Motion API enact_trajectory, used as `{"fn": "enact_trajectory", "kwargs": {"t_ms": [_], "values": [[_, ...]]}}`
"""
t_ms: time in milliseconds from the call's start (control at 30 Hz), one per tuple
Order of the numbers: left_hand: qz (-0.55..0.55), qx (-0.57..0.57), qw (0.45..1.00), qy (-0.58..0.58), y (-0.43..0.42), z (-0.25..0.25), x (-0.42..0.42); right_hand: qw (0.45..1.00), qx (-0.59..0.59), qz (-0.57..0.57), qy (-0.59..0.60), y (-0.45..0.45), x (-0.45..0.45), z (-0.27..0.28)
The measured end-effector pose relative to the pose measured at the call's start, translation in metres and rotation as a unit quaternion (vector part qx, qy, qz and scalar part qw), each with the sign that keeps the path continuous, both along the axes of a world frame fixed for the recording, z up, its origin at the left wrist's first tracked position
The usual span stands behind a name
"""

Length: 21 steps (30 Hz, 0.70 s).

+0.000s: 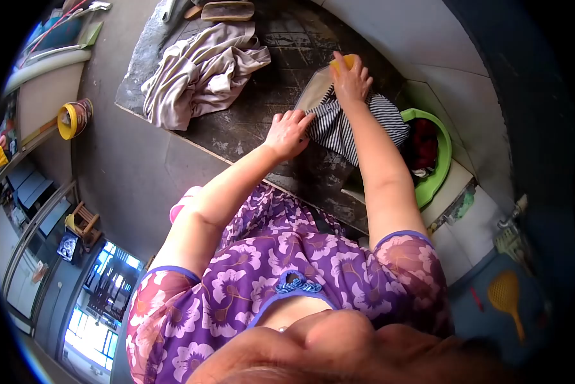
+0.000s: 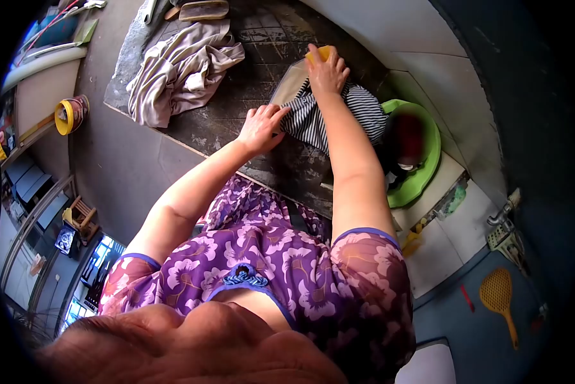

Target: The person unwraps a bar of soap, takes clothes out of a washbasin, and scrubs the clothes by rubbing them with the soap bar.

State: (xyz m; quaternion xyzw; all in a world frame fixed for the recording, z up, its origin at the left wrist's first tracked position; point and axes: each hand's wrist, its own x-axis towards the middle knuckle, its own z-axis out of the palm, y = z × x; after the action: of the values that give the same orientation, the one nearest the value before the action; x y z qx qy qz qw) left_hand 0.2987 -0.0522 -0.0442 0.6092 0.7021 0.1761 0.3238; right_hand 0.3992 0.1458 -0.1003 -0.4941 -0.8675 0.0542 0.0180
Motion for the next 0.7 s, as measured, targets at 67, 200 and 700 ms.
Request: {"fn": "enact_trajectory", "kwargs": {"t_ms": [67,200,700], "values": [[0.001,0.058,0.998,0.019,0.007,0.0,0.001,1.0,-0.022,-0.006,0.019,0.013,-0.003,-0.002],[-0.105,0.049,0.993,0.033,0.018,-0.027,-0.004,0.991,-0.062,-0.041,0.109,-0.008,-0.016,0.021],[-0.082,0.052,0.993,0.063,-0.047,0.015,-0.006,1.0,-0.018,-0.003,-0.008,-0.007,0.007,0.006]]}}
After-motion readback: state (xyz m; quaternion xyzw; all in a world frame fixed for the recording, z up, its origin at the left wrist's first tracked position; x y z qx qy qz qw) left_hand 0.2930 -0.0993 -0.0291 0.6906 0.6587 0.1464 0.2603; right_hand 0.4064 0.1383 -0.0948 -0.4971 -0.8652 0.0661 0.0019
